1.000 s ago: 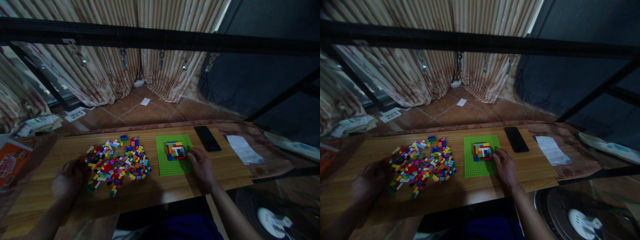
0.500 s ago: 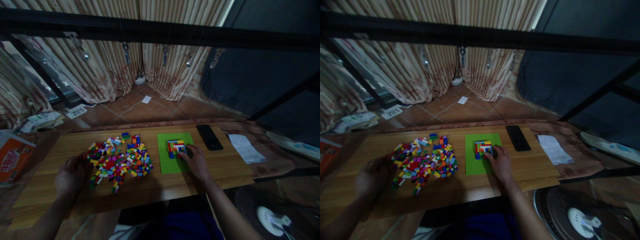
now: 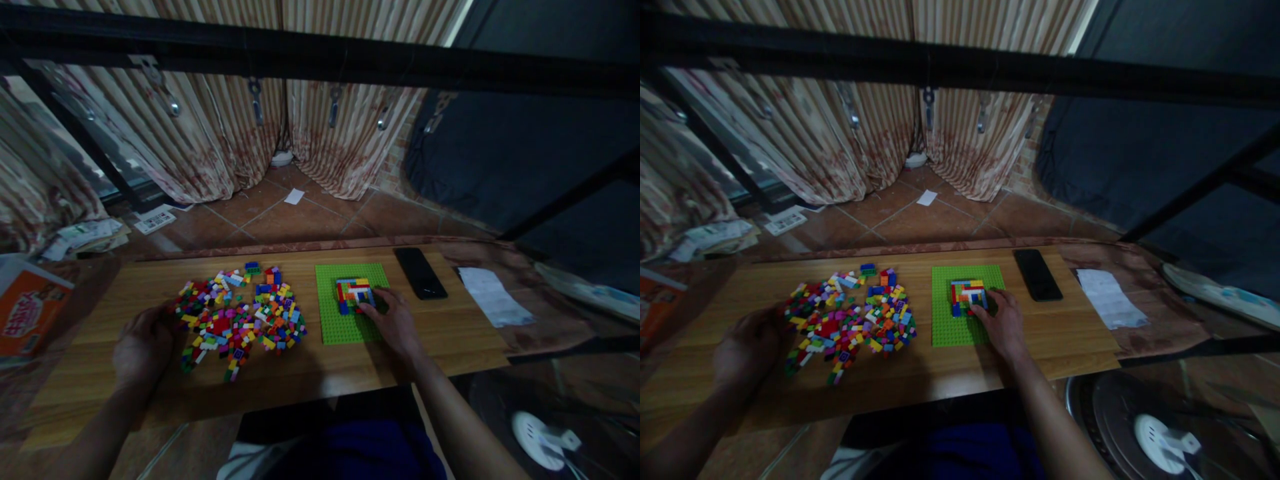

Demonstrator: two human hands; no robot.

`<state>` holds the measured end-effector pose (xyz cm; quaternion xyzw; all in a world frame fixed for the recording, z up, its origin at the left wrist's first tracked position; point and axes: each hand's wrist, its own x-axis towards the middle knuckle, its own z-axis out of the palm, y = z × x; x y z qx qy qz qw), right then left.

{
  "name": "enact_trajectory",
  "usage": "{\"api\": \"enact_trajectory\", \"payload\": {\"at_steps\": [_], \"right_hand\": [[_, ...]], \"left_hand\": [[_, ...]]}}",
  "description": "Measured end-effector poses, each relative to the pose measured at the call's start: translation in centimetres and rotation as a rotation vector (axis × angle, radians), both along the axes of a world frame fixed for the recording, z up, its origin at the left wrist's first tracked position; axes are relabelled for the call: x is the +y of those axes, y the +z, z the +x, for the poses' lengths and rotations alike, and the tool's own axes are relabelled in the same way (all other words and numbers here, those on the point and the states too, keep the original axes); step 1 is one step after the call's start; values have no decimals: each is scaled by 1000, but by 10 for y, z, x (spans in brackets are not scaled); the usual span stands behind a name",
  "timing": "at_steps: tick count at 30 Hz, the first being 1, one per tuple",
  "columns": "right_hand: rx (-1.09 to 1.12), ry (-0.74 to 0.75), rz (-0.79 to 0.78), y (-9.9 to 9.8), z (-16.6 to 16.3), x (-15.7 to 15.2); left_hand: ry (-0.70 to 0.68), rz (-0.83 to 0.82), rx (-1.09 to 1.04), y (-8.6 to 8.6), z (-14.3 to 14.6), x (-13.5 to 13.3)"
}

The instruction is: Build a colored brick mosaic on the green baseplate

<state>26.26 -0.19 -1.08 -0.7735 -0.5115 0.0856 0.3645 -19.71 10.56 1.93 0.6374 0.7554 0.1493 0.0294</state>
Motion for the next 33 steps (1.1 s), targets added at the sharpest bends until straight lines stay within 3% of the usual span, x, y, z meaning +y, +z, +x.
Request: {"api": "enact_trajectory", "payload": {"at_steps": [33], "right_hand": [[34,3,-21,2,3,4]], "left_hand": [[6,-11,-8,-1,0,0]]}}
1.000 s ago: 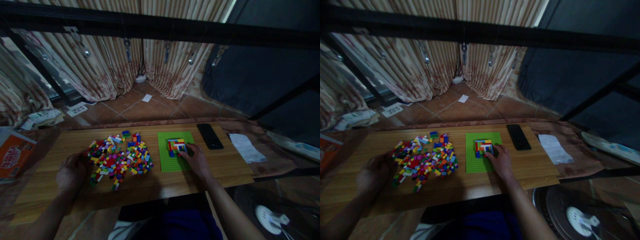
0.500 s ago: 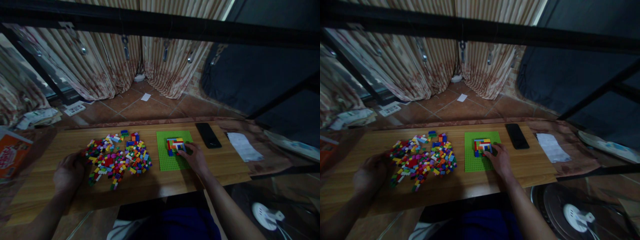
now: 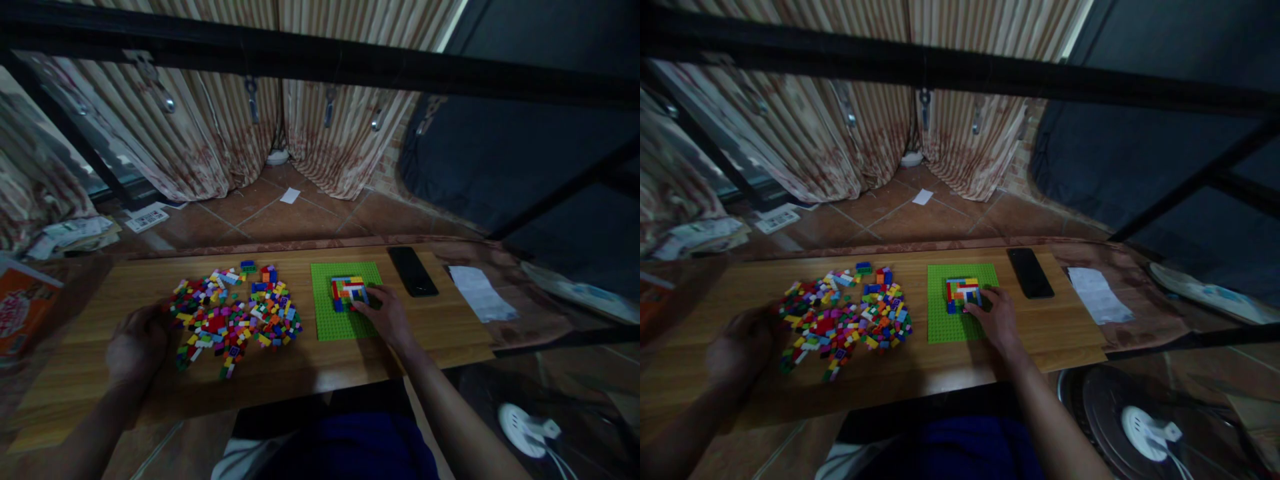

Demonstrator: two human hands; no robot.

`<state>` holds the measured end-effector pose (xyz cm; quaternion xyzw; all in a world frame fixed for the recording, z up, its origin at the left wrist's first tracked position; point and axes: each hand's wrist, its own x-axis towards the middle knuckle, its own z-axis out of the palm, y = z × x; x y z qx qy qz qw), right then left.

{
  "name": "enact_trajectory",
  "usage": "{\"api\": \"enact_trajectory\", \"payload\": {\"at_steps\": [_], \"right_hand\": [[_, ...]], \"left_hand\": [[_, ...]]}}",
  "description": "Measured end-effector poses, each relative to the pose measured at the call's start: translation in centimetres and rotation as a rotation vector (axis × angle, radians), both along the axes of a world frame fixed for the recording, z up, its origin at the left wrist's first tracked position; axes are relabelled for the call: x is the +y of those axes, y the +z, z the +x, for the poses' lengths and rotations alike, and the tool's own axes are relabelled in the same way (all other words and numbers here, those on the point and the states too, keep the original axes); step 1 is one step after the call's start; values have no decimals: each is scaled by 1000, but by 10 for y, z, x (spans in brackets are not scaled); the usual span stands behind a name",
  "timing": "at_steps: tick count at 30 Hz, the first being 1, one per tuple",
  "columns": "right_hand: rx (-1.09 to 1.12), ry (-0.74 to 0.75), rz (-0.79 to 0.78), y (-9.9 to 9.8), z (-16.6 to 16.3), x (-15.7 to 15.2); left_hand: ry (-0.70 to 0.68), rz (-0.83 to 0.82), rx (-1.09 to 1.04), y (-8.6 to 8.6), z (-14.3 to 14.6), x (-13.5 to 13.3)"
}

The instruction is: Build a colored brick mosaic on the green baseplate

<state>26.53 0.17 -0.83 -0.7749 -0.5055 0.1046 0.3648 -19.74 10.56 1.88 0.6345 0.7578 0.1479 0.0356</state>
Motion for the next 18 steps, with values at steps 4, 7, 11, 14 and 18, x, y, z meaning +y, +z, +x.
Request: {"api": "enact_trajectory", "payload": {"at_steps": [4,7,11,14,18], "right_hand": [[-8,-6,2,0,-1,1],[-18,-16,-4,0,-2,2],[-29,-25,-19,-1,-2,3],[-19,-27,-24,-2,-2,3],[-9,-31,-20,-2,-1,3]], "left_hand": [[-13,31,16,-2,-2,1],[-8,2,25,0,-1,1],[-8,3,24,1,0,1],[-5,2,21,1,0,1],[-5,-20,12,5,3,1]]}}
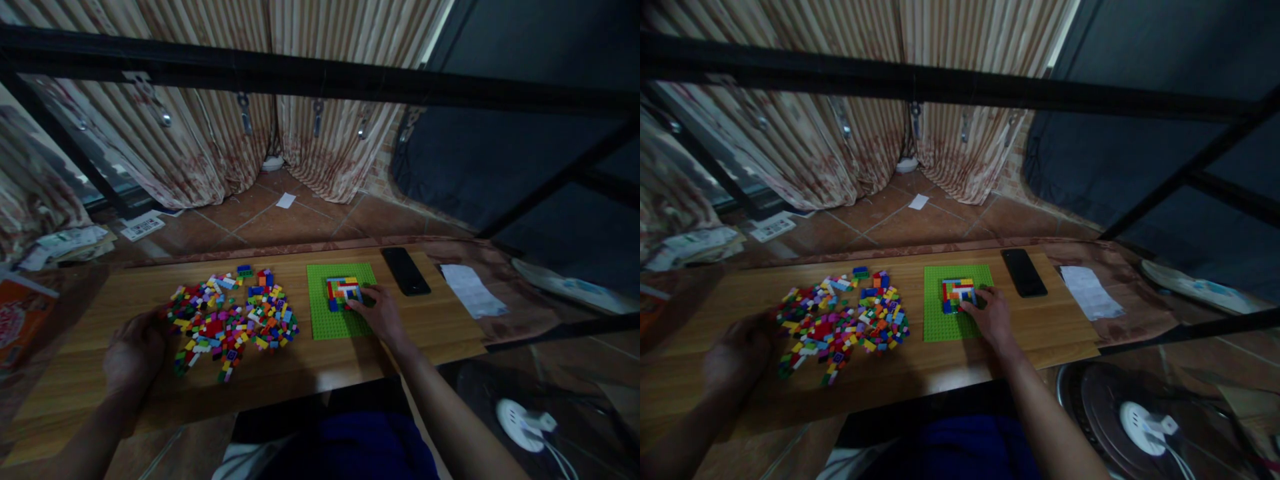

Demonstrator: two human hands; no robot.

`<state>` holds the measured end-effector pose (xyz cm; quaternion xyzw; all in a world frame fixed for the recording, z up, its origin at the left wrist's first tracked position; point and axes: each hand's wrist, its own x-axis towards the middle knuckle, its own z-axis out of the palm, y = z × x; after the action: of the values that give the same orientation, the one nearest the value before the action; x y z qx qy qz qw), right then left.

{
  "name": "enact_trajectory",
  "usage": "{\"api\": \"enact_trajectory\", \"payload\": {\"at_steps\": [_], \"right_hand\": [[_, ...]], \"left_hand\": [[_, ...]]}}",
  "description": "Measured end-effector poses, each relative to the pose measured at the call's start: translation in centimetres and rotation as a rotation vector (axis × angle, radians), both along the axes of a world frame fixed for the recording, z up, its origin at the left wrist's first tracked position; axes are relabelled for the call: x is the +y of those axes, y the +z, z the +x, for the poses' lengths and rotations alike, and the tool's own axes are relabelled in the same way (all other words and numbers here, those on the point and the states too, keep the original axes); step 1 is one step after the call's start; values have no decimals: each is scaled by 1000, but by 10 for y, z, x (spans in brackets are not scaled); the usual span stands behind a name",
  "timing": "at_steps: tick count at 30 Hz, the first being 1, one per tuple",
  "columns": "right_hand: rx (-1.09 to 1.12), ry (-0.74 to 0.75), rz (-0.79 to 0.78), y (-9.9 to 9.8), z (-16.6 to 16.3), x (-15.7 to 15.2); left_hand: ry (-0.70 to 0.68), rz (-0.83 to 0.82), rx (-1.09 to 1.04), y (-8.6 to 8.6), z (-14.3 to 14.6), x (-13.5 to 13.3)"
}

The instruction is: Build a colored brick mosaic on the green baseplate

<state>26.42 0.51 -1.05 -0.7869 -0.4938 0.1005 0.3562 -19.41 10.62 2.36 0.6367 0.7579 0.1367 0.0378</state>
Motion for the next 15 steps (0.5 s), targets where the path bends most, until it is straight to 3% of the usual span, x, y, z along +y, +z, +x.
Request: {"api": "enact_trajectory", "payload": {"at_steps": [10,15], "right_hand": [[-50,18,-67,2,-2,1],[-62,-11,-83,7,-8,1]], "left_hand": [[-7,-9,34,0,-2,2],[56,20,57,-1,-4,6]]}}
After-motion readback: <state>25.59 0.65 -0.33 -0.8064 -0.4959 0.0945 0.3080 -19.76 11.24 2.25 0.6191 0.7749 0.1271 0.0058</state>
